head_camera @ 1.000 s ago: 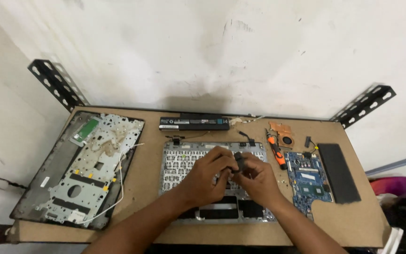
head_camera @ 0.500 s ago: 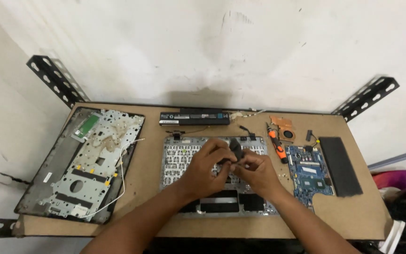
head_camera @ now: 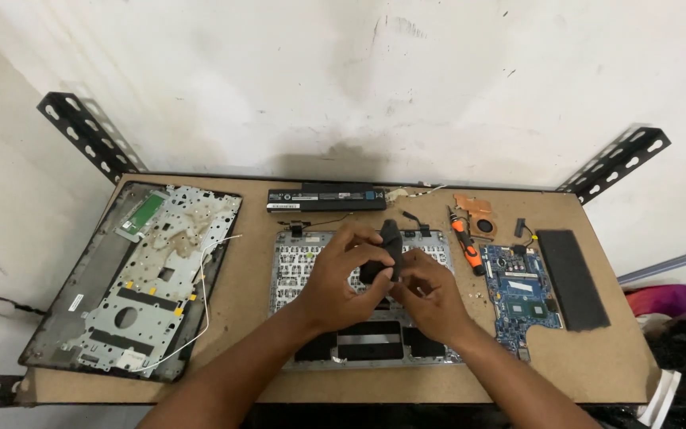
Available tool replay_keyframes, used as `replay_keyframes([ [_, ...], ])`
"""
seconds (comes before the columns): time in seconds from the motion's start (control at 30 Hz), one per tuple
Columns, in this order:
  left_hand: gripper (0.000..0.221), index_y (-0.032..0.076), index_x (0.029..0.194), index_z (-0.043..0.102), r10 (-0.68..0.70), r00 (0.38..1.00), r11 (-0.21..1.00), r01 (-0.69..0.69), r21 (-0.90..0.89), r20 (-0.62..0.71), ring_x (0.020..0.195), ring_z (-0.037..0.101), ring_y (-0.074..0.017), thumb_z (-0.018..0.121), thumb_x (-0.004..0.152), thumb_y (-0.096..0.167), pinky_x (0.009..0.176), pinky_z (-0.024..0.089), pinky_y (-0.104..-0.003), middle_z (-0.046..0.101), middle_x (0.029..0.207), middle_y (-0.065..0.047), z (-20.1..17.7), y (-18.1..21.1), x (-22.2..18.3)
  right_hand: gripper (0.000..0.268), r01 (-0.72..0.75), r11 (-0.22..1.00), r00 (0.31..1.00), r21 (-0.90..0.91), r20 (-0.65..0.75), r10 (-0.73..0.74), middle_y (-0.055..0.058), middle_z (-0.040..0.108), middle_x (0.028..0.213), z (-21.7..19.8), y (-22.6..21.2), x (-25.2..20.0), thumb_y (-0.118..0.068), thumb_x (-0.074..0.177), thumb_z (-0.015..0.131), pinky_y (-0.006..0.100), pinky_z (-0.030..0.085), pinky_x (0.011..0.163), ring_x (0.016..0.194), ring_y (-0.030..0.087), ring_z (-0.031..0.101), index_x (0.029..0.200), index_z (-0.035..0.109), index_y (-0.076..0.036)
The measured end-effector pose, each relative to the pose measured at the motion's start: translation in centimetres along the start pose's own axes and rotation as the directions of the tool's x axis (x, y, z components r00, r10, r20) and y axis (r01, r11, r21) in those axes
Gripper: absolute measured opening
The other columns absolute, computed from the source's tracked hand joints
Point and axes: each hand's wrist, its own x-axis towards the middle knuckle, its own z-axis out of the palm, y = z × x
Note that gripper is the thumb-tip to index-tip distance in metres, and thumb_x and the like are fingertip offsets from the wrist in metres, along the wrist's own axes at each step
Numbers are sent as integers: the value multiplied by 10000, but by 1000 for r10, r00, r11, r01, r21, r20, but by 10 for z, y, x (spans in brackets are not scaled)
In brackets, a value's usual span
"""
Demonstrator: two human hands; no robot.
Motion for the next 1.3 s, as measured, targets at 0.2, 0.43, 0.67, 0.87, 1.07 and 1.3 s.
replay_keyframes([
  [0.2,238,63,1068,652,-78,994,997,79,-3,78,946,627,-435,656,831,84,722,557,-486,586,1015,-190,4,-10,-2,99,21,999,999,-27,-50,-22,68,538,675,-3,22,-1,-2,809,656,235,396,438,564,87,490,722,690,-34],
  [0.43,308,12,1064,666,-323,937,933,339,-120,133,922,619,-506,683,799,167,700,572,-508,634,988,-269,-4,-6,5,50,31,999,997,-15,-67,-32,98,580,717,-4,7,-1,-6,784,678,267,401,430,548,104,495,758,710,-34],
  [0.67,269,121,994,676,-483,867,872,489,-30,123,902,680,-188,685,764,258,746,558,-305,704,994,-75,-11,-13,10,113,-1,997,1000,-78,17,2,43,588,774,-2,7,3,-194,818,685,217,368,423,540,87,480,768,701,-94],
  [0.87,230,138,937,702,-334,918,942,334,39,215,887,680,-207,695,756,279,755,550,-340,711,963,-59,-6,-12,-5,201,37,992,999,-121,-7,-39,25,530,693,-3,17,-11,-79,814,656,252,331,477,578,115,456,626,593,-105],
  [1.07,223,163,907,706,-377,902,926,373,62,210,900,665,-195,731,714,271,775,517,-343,701,975,-46,-13,-11,9,100,16,996,999,-82,-48,-20,46,604,730,-4,9,3,-113,810,677,252,362,444,584,120,499,789,773,-96],
  [1.3,270,143,934,694,-365,907,926,376,-14,210,854,647,-192,756,678,201,734,523,-315,684,923,-61,-17,-11,12,83,127,982,991,-140,-18,-131,36,561,705,-3,17,3,-38,779,669,255,374,477,610,133,491,732,708,-95],
])
